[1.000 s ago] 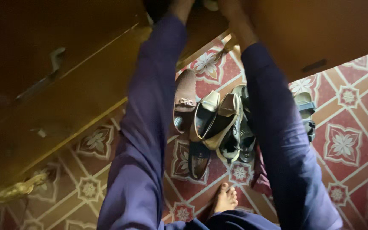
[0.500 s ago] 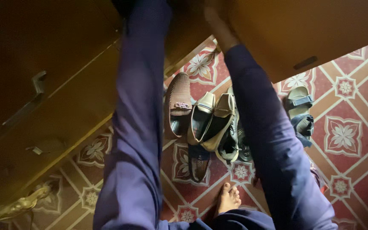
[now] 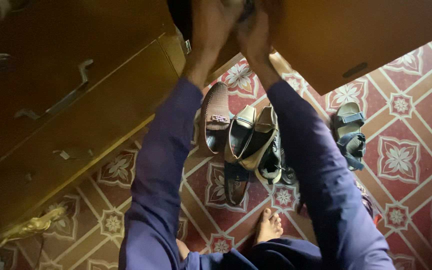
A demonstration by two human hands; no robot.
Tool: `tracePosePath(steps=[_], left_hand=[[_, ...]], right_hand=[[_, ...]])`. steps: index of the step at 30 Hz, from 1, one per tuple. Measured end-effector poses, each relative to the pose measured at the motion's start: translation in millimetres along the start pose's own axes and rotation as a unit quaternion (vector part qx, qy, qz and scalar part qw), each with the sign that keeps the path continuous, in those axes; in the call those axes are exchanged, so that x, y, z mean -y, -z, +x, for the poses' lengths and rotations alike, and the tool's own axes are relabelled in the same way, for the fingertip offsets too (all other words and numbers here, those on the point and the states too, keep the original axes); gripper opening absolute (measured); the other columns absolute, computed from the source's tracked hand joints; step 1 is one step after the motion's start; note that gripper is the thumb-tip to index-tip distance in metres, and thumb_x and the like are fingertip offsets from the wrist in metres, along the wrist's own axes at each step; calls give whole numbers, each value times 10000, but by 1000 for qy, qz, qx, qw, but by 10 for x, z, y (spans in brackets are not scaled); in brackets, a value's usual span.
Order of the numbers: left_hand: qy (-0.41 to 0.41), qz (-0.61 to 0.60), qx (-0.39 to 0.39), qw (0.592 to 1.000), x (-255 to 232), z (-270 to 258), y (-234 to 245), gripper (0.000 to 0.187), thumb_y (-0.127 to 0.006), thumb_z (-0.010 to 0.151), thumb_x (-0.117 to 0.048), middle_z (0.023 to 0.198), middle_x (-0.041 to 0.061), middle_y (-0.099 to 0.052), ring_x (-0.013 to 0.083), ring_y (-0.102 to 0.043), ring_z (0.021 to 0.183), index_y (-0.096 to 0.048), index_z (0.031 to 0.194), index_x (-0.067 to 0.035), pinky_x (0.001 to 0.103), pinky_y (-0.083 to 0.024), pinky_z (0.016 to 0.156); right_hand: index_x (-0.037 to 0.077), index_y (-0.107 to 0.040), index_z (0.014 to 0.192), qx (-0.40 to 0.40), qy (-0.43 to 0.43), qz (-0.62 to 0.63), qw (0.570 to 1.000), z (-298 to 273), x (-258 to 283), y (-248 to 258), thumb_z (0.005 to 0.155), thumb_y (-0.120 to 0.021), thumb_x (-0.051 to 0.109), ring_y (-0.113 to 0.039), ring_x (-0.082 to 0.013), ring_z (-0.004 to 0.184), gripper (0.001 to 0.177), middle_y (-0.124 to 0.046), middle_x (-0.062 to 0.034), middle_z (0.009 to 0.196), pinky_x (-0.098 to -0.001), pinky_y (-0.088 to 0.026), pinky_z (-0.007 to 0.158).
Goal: The person sits on the floor and wipes a blue slip-on shoe with a cloth, cleaning the sole and upper surfaces. The person handles multiple shoes from a pile, selecting one to clean while others remain on the floor.
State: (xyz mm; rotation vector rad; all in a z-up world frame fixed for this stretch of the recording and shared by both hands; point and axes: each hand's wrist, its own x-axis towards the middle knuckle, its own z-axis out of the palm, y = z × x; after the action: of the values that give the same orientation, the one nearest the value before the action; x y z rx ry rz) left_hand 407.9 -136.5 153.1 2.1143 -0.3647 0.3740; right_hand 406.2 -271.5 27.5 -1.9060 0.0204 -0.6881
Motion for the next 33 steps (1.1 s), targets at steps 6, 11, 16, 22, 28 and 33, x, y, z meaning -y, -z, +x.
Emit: tracePosePath(steps=[6,11,16,22,28,33], left_hand=[[-156,16,-52,986,-571,-853,222,965,-947,732,-104,1561,275,-319,499,-389,1455,-350,1487,-26,499,-433,1214],[-71,-47,51,995,-878,-1532,353,893,-926,812,-178,1619,319,-244,493,-381,1474,-347,1471,-12,440,-474,1159],[-62,-9,43,997,-1090,-2211,228,913,-968,721,-190,1523,299,-377,491,-384,1442,-405,1414,2,510,-386,1195],[-91,-8,41,995,-1259,-2847,10,907,-972,650,-148,1415,268,-458,462,-413,1422,-442,1370,1,521,-375,1207],[-99,-63,132,984,-1590,-3174,-266,822,-918,628,-46,1332,234,-483,468,-399,1421,-463,1311,-19,536,-371,1181],[-137,-77,183,970,-1686,-3343,-667,746,-896,675,-20,1300,202,-494,477,-401,1420,-478,1293,-50,544,-397,1152]], right_hand=[[-20,-545,1443,59,76,-21,995,-602,583,1010,880,-891,241,-584,-378,1323,711,-597,-224,1392,-448,-466,1155],[-32,-563,1422,92,96,-146,980,-1052,903,1795,783,-961,319,-533,-452,1285,831,-551,-266,1383,-508,-442,1074],[3,-651,1347,106,73,-159,979,-1497,1093,2404,708,-943,275,-567,-402,1305,754,-610,-205,1363,-490,-462,1101],[9,-661,1373,110,10,-175,978,-1974,1203,3140,703,-951,283,-604,-375,1231,780,-662,-197,1303,-481,-464,1069],[28,-655,1316,37,-44,-175,983,-2320,1154,3672,716,-924,273,-619,-339,1207,701,-662,-187,1280,-444,-490,1052],[7,-660,1308,-39,-77,-193,977,-2640,1004,3903,738,-931,264,-621,-332,1214,681,-658,-183,1281,-430,-497,1039]])
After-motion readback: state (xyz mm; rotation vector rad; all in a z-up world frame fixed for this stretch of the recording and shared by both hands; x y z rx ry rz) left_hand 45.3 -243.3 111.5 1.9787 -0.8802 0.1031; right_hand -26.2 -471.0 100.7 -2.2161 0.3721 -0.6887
